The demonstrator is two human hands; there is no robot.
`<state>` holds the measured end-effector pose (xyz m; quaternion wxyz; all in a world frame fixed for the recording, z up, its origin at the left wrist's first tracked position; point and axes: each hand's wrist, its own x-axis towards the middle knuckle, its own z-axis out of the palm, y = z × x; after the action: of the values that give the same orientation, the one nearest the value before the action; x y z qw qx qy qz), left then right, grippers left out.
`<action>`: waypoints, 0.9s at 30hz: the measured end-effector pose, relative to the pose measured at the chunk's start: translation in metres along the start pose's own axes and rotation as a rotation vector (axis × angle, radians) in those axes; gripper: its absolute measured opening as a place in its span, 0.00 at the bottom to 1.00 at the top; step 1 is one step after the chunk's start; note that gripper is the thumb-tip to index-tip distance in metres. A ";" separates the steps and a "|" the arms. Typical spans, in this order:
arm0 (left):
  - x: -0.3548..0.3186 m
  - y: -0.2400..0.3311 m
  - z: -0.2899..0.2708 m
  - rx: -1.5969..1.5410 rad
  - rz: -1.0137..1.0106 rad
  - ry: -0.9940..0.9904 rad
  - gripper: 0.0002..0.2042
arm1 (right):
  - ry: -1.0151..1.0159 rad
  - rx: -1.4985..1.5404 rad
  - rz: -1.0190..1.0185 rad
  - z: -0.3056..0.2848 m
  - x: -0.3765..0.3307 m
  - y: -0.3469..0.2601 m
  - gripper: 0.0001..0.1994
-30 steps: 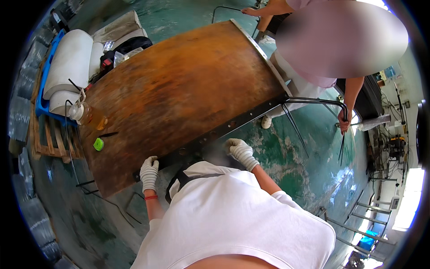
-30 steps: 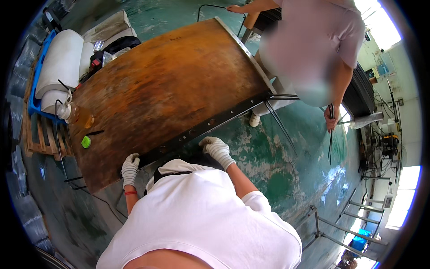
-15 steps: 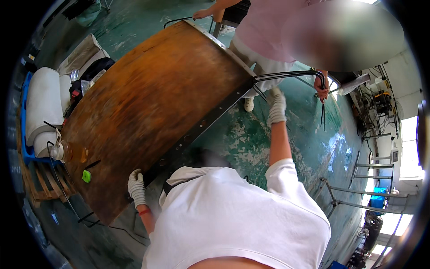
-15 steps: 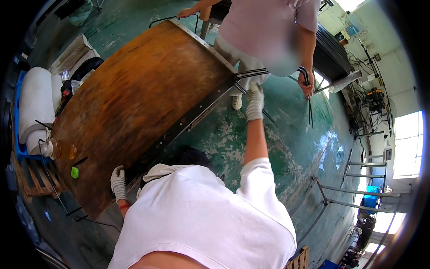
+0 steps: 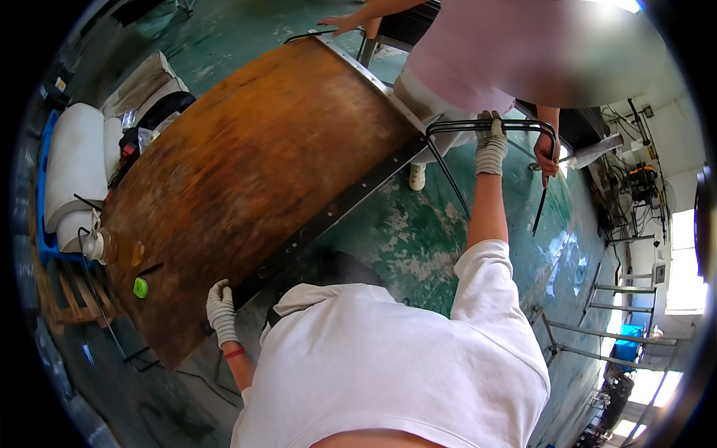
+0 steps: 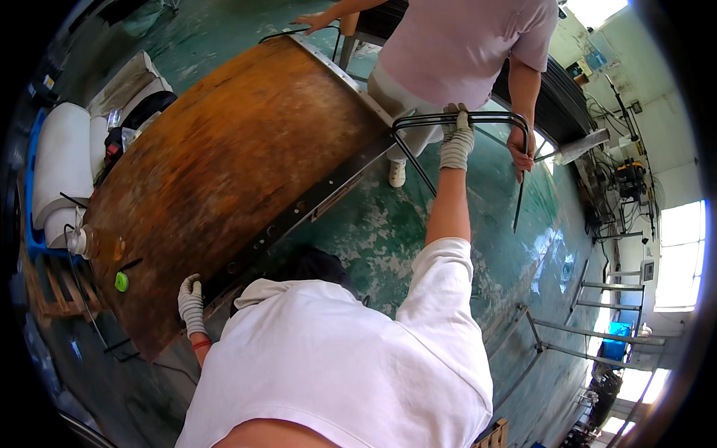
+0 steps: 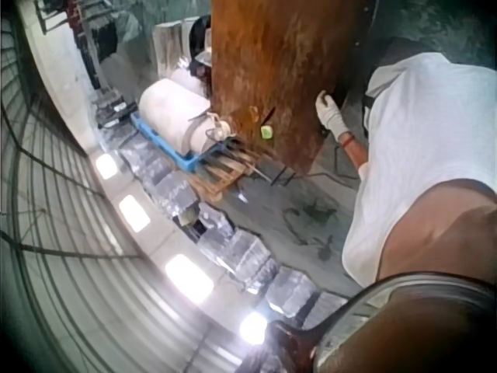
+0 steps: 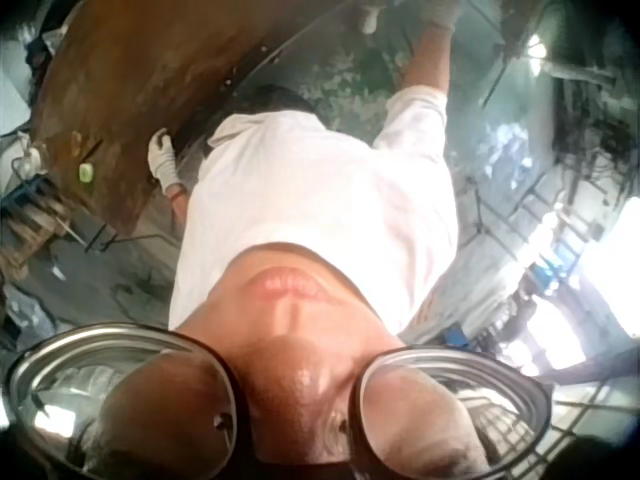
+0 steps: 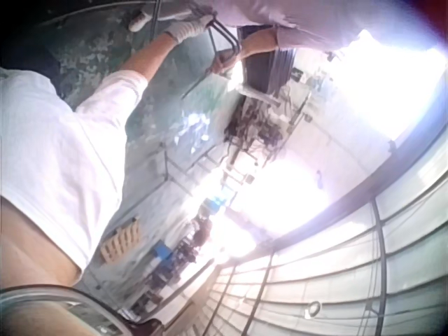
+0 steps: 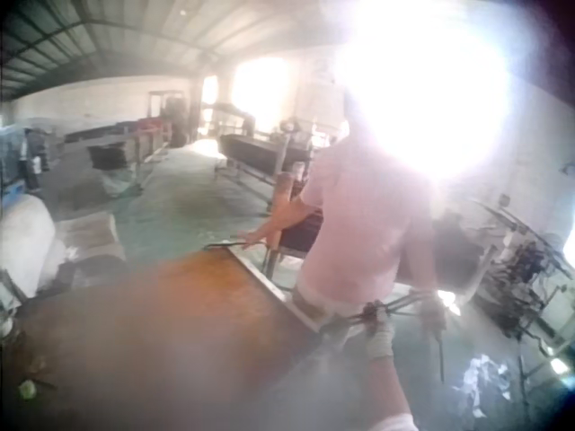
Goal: The person measures a wooden cabinet with a tape measure, then walks to retrieve a metal frame. They return and, with a coworker, position the metal frame against the cabinet's edge, adjusting it to align with the surface.
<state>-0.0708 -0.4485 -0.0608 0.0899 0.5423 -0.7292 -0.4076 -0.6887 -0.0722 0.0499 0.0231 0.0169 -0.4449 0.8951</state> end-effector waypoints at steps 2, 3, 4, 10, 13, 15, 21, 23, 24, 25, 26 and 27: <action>-0.003 0.001 -0.002 0.020 0.015 0.009 0.10 | -0.008 -0.060 -0.059 0.013 -0.013 -0.009 0.11; -0.002 0.002 -0.001 0.012 0.015 0.010 0.09 | -0.015 -0.087 -0.076 0.019 -0.019 -0.016 0.11; -0.002 0.002 0.000 0.005 0.014 0.012 0.09 | -0.021 -0.113 -0.090 0.022 -0.025 -0.022 0.12; -0.002 0.021 0.003 -0.083 0.031 0.016 0.08 | -0.028 -0.132 -0.123 0.050 -0.060 -0.056 0.11; 0.001 0.026 0.002 -0.093 0.060 0.013 0.08 | 0.081 -0.218 -0.150 0.054 -0.066 -0.068 0.11; 0.002 0.029 0.003 -0.079 0.107 0.019 0.08 | 0.080 -0.215 -0.147 0.047 -0.062 -0.069 0.11; 0.002 0.037 0.002 -0.070 0.160 0.004 0.08 | 0.014 -0.125 -0.238 0.047 -0.070 -0.071 0.11; 0.003 0.039 0.000 -0.089 0.118 -0.016 0.08 | 0.044 -0.126 -0.279 0.057 -0.072 -0.080 0.12; 0.005 0.039 0.001 -0.073 0.150 -0.008 0.08 | 0.042 -0.107 -0.301 0.060 -0.071 -0.085 0.12; 0.006 0.037 0.000 -0.056 0.182 0.001 0.08 | 0.040 -0.088 -0.322 0.062 -0.070 -0.087 0.12; 0.007 0.036 0.000 -0.040 0.213 0.009 0.08 | 0.055 -0.063 -0.336 0.062 -0.065 -0.090 0.12; 0.008 0.035 -0.001 -0.030 0.215 0.007 0.09 | 0.075 -0.049 -0.329 0.065 -0.063 -0.092 0.12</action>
<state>-0.0981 -0.4530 -0.0386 0.1438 0.4609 -0.7766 -0.4047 -0.6198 -0.0706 0.1590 0.1864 0.0554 -0.4565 0.8682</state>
